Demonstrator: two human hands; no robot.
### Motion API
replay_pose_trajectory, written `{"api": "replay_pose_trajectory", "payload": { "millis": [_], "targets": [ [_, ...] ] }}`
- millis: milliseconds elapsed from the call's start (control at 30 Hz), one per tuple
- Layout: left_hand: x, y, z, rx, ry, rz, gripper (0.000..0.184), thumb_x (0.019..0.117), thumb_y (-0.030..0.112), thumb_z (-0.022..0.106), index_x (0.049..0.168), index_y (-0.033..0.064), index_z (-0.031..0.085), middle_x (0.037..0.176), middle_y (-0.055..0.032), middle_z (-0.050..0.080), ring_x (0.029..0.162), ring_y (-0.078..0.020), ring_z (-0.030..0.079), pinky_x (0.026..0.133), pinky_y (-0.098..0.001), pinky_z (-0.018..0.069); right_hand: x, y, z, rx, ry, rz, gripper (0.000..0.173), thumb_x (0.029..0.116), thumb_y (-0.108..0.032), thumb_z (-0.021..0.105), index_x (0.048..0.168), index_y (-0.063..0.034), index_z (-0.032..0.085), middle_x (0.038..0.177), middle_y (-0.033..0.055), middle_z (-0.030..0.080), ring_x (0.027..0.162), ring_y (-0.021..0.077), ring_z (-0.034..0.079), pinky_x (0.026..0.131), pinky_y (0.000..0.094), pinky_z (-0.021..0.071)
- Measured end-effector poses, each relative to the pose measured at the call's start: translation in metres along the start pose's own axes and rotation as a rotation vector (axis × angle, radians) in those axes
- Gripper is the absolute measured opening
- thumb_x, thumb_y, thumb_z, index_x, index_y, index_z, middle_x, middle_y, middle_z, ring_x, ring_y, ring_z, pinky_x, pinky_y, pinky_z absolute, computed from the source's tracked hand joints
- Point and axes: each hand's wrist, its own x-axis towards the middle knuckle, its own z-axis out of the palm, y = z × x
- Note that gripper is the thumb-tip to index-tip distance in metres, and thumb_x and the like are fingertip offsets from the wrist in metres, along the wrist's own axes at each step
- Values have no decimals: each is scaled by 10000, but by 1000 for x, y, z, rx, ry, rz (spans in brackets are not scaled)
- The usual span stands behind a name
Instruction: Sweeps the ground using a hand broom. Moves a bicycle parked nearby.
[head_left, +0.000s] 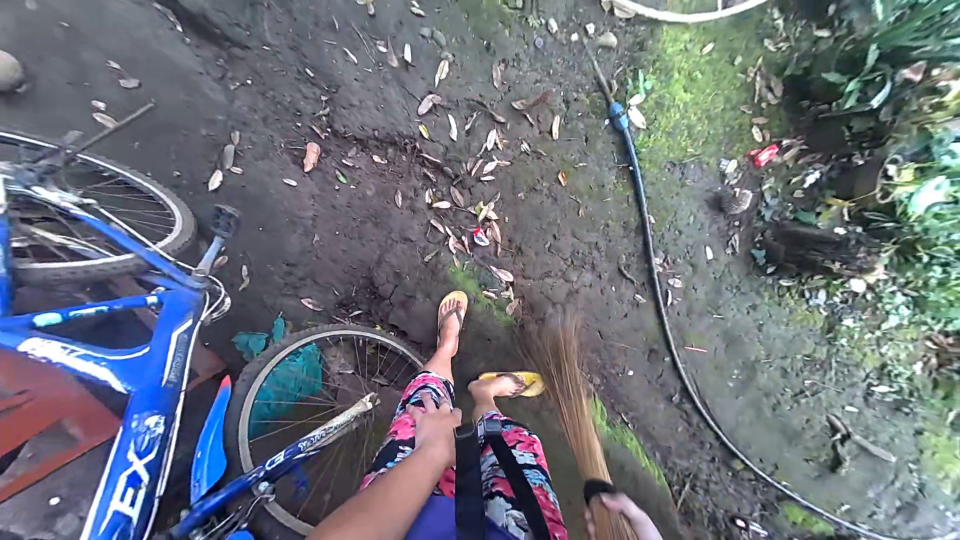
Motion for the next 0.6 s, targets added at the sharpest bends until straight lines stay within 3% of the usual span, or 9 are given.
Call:
{"api": "replay_pose_trajectory", "payload": {
  "millis": [33, 100, 167, 233, 267, 333, 400, 500, 600],
  "targets": [
    [-5, 1, -2, -7, -5, 2, 799, 800, 197, 819, 1530, 204, 493, 1684, -163, 278, 1536, -554, 120, 1092, -829, 225, 15, -9, 17, 20, -27, 12, 228, 964, -254, 376, 950, -105, 548, 724, 36, 664, 605, 131, 653, 558, 279, 563],
    [-7, 1, -4, -48, -7, -3, 765, 815, 151, 802, 1522, 183, 510, 1689, -155, 271, 1538, -553, 110, 1110, -824, 193, 51, -29, 67, -4, -138, 37, 221, 954, -258, 411, 968, -88, 552, 700, 54, 648, 575, 144, 642, 530, 288, 555],
    [5, -1, 3, -39, 18, -2, 716, 818, 180, 800, 1487, 188, 546, 1671, -148, 320, 1530, -558, 142, 1088, -838, 220, 75, -48, 120, -108, -312, 55, 241, 970, -244, 415, 1112, -68, 499, 749, 73, 647, 594, 169, 648, 553, 316, 570],
    [13, 1, 10, -16, 13, -9, 655, 865, 227, 765, 1482, 183, 548, 1664, -146, 337, 1527, -565, 147, 1063, -855, 234, 77, -61, 151, -163, -422, 28, 328, 915, -209, 478, 1216, -81, 451, 760, 102, 660, 587, 206, 670, 546, 345, 593],
    [15, 1, 10, -12, 19, -18, 670, 859, 240, 768, 1488, 177, 544, 1663, -148, 338, 1523, -568, 148, 1052, -860, 241, 73, -65, 156, -204, -453, -11, 522, 870, -193, 540, 1358, -124, 367, 771, 113, 657, 588, 225, 674, 543, 365, 595],
    [16, -1, 11, -30, 25, -25, 695, 855, 287, 772, 1497, 165, 534, 1662, -158, 332, 1521, -570, 146, 1049, -862, 246, 56, -65, 144, -307, -465, -96, 1074, 767, -185, 696, 1618, -248, 45, 828, 122, 645, 603, 245, 669, 553, 409, 602],
    [16, -2, 12, -61, 24, -24, 696, 867, 312, 766, 1503, 161, 527, 1667, -161, 324, 1527, -562, 140, 1055, -862, 237, 32, -57, 119, -332, -430, -145, 1255, 698, -161, 781, 1630, -264, -52, 906, 135, 659, 623, 256, 676, 572, 437, 613],
    [13, -4, 10, -72, 18, -6, 715, 829, 223, 793, 1494, 169, 535, 1667, -164, 320, 1528, -562, 136, 1060, -855, 243, -1, -44, 85, -258, -275, -183, 1092, 729, -106, 706, 1592, -188, 42, 809, 108, 670, 620, 247, 686, 596, 437, 613],
    [6, -10, 6, -107, 28, 11, 723, 815, 200, 804, 1488, 194, 541, 1668, -154, 324, 1529, -556, 152, 1069, -834, 265, 9, -50, 86, -151, -119, -184, 597, 877, -135, 509, 1430, -134, 283, 792, 87, 656, 633, 216, 681, 585, 385, 601]
  ]
}}
